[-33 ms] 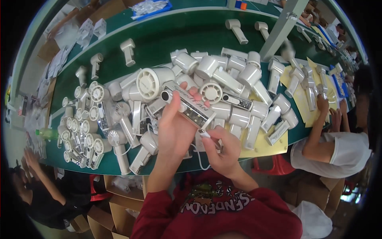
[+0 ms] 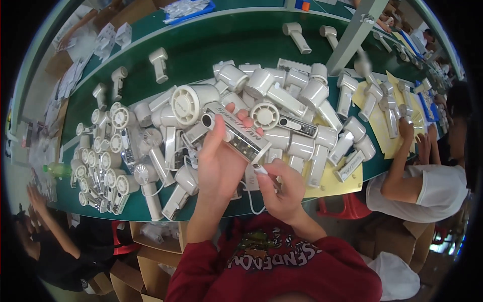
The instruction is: The person assembles small portable hand fans by hand, fitting internal components into plastic housings.
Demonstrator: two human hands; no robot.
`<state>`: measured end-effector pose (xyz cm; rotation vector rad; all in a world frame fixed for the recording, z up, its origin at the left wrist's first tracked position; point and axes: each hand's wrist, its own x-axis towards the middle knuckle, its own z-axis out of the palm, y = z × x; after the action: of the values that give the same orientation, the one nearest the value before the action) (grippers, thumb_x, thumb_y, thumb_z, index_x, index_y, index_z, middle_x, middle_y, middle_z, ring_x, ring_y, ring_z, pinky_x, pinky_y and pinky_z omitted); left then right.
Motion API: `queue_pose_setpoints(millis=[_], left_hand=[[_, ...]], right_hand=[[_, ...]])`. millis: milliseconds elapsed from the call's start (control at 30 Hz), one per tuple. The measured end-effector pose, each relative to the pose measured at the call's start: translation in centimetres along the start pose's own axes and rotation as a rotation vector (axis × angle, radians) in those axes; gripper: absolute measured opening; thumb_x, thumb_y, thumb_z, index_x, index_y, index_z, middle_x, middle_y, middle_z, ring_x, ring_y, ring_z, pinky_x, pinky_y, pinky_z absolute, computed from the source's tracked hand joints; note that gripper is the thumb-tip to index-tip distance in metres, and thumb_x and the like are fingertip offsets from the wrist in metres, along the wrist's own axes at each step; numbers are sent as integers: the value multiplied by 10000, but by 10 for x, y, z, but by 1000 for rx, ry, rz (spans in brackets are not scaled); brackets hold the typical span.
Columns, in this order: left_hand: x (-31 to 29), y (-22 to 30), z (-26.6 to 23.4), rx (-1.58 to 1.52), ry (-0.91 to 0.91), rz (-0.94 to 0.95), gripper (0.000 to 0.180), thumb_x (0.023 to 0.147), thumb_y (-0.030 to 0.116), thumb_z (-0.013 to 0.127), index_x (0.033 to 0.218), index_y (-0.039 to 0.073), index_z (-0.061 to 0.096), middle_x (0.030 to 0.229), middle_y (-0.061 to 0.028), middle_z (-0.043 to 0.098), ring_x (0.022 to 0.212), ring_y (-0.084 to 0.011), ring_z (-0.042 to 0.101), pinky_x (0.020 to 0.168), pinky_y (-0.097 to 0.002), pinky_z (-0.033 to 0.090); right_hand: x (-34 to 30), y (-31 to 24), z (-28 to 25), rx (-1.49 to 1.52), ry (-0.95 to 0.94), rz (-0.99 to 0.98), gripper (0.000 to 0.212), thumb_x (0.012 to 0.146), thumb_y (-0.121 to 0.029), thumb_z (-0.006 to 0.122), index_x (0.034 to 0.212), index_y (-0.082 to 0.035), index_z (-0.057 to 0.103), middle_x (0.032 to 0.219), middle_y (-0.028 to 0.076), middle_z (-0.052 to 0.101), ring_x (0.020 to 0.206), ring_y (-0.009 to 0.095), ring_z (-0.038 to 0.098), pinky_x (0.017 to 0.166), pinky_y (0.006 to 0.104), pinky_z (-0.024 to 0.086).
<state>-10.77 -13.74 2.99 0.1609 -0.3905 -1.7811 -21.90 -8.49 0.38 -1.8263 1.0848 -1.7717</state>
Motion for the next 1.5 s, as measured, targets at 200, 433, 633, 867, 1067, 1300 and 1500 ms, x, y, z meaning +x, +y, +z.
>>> queue_pose_setpoints(millis=[200,433,633,867,1067,1300,1500], left_hand=[[-9,-5,1,-8,69,-4,350,924,278,369,1139,1,361,1028,-105,422,920,-182,437,866,-379,362],[-13,-5,0,79,173,18,333,925,273,375,1142,20,368,1004,-88,433,911,-170,444,851,-380,380],[-12,-8,-5,396,103,185,295,907,213,421,1150,52,373,948,-50,442,862,-147,440,813,-351,408],[-14,-10,-16,325,88,184,308,870,75,461,1151,56,336,944,-57,444,854,-130,453,777,-318,430],[-15,-11,-18,300,115,162,341,863,71,477,1160,39,312,943,-54,446,848,-123,446,768,-310,421],[-16,-11,-26,409,114,178,345,828,71,513,1137,52,361,923,-46,453,818,-123,455,742,-312,424],[-11,-5,-24,384,70,106,328,848,114,463,1146,34,353,929,-73,457,834,-144,472,762,-327,431]], right_hand=[[-3,-10,-10,-76,-80,63,66,748,16,578,805,23,547,625,80,565,497,118,518,450,214,374],[-2,-17,-19,-42,-244,308,60,768,-1,576,807,32,544,629,54,575,537,71,524,473,188,377],[2,-9,-19,100,-300,534,47,819,-16,526,810,28,539,601,29,559,559,45,512,494,178,381],[-7,-4,-9,135,-233,496,59,816,-42,549,808,13,531,529,26,482,447,44,386,410,200,279],[-4,-11,-7,192,-288,615,81,832,-24,515,758,8,522,565,4,517,510,45,462,475,171,342],[-2,-5,-10,179,-373,677,107,846,-50,512,759,11,511,565,0,493,507,36,414,457,179,303],[-13,3,-10,252,-318,695,105,855,-59,506,781,15,507,640,17,524,553,45,441,488,185,340]])
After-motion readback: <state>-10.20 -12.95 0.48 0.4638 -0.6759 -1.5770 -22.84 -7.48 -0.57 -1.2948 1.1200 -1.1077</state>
